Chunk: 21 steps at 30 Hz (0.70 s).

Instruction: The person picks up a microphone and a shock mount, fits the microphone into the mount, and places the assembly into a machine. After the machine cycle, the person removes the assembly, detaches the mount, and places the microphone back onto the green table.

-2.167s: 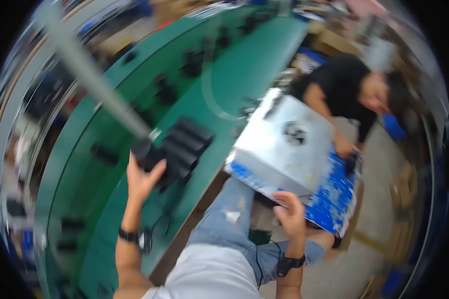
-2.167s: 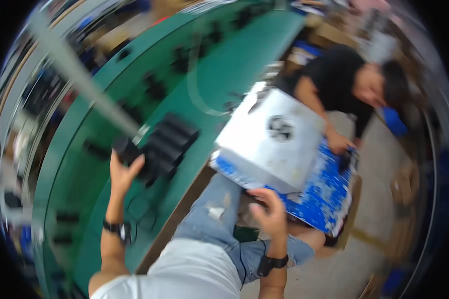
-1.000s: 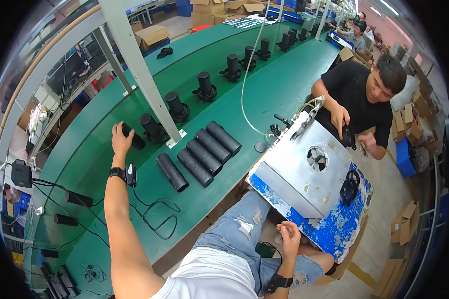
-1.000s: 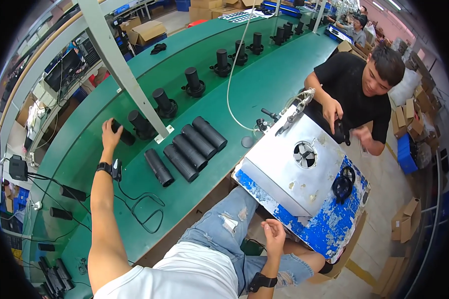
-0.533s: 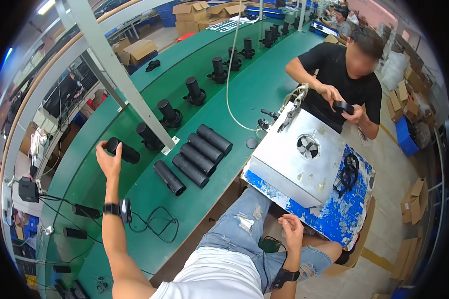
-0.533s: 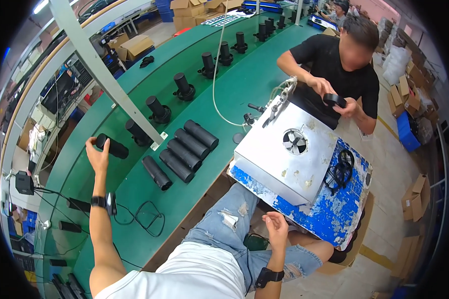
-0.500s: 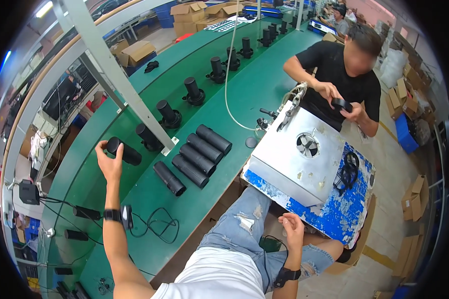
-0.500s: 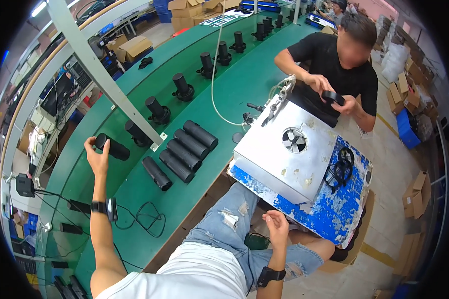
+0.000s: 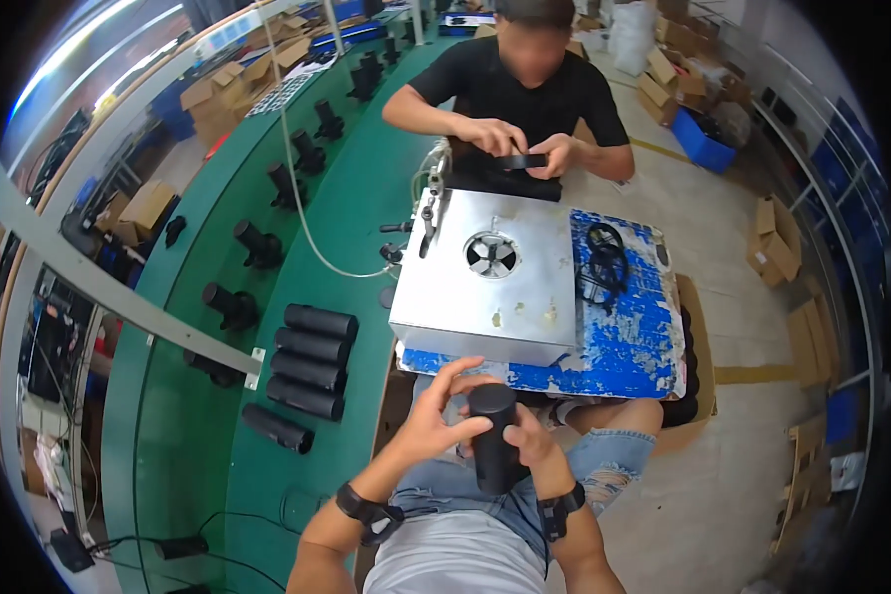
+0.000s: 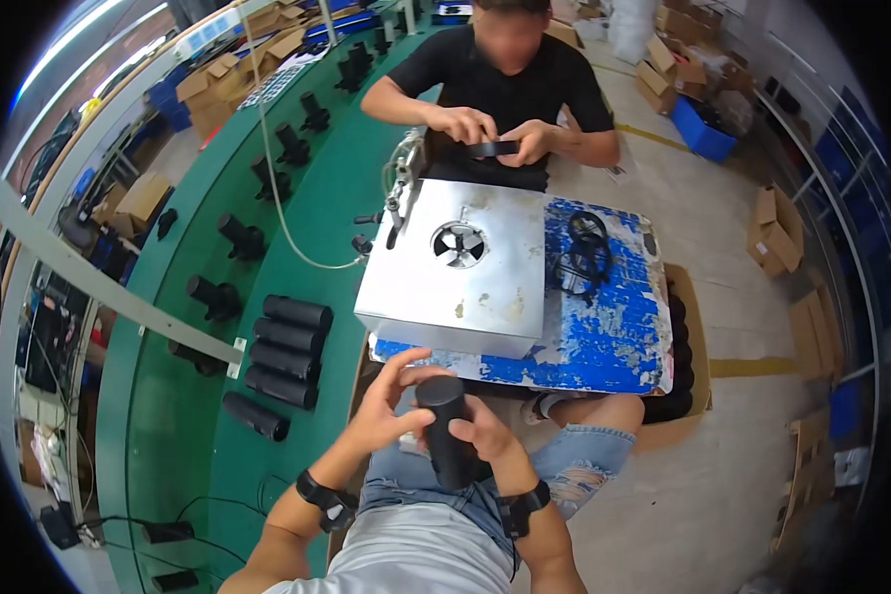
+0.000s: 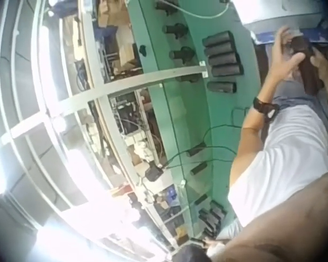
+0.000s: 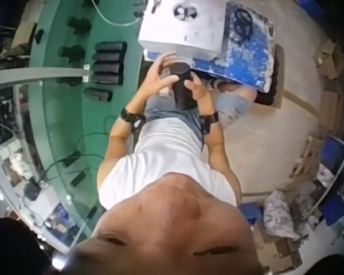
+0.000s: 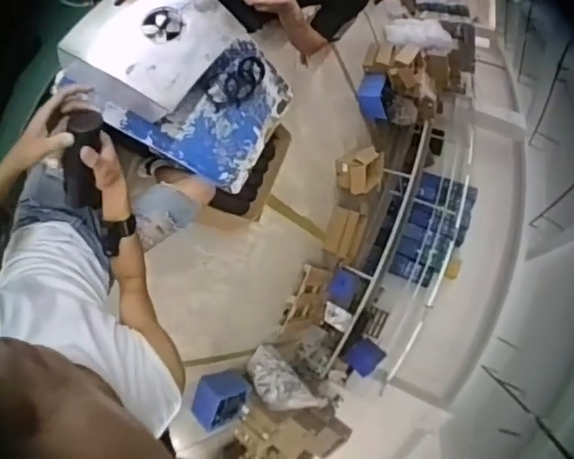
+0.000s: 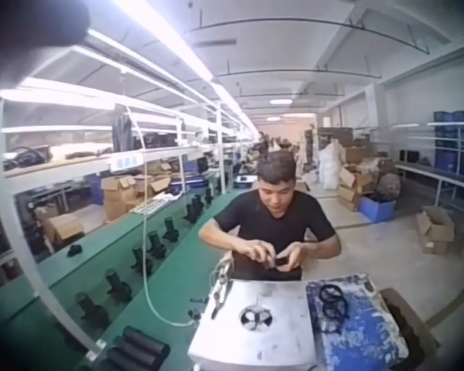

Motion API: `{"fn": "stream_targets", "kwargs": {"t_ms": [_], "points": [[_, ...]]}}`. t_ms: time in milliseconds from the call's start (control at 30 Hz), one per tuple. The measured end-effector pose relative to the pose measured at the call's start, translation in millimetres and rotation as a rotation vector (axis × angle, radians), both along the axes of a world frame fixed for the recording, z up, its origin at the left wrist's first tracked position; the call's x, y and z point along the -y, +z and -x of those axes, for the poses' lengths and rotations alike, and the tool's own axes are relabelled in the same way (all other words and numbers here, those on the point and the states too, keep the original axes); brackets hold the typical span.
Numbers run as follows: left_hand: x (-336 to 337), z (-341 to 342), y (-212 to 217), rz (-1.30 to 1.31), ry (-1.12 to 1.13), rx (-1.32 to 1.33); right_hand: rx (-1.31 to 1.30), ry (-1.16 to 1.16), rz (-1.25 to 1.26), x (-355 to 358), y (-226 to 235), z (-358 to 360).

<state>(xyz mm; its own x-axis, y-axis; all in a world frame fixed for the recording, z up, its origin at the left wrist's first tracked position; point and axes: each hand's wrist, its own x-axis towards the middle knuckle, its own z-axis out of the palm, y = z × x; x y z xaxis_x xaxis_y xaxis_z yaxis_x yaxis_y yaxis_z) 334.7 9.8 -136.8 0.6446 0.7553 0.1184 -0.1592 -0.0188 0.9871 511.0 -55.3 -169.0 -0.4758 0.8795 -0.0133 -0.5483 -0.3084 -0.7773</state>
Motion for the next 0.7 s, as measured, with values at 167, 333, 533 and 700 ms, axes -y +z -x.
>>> {"fn": "stream_targets", "kwargs": {"t_ms": [167,333,533,700], "points": [[26,-22,-27,0.054,-0.056,0.055,0.001,-0.627,-0.127,12,20,-16],[38,-33,-34,0.036,-0.08,-0.062,-0.133,-0.804,-0.216,-3,31,-32],[9,-32,-5,-0.022,0.013,0.018,-0.255,-0.687,-0.328,-20,50,-47],[-1,-28,6,-0.041,0.049,0.066,-0.221,-0.705,-0.337,-16,52,-56]]}}
